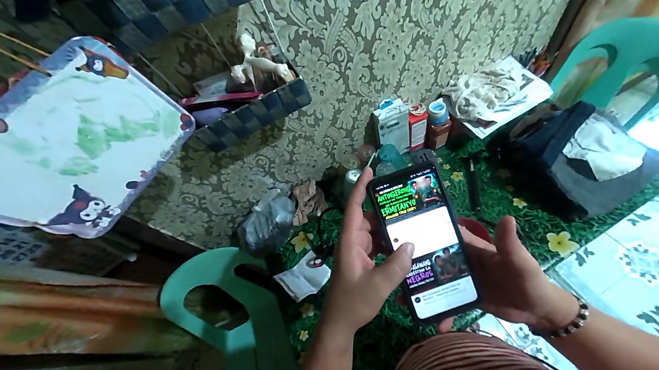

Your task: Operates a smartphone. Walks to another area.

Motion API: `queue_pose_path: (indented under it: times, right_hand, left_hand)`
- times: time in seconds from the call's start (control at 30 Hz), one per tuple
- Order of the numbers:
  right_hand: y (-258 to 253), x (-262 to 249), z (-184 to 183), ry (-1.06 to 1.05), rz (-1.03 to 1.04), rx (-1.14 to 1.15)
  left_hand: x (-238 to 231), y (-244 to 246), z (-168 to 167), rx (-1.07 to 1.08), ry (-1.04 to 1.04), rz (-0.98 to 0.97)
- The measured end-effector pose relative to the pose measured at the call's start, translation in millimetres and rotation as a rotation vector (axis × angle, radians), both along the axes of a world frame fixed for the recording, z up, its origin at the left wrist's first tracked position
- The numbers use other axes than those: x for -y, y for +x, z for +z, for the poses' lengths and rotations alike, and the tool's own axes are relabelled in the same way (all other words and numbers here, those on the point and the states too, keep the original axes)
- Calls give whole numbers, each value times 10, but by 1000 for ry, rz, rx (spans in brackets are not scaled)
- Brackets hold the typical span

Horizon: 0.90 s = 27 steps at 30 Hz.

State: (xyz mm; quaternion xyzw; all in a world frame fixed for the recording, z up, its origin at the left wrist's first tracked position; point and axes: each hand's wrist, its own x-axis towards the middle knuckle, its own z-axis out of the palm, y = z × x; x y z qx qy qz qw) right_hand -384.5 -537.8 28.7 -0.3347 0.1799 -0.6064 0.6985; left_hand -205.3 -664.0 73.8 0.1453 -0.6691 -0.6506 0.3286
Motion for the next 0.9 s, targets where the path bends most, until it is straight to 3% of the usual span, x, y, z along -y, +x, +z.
queue_pose_path:
  times: [0.9]
  right_hand:
    - [27, -27, 1, -45, -3, -20]
  left_hand:
    - [-34, 21, 8, -7, -18, 10]
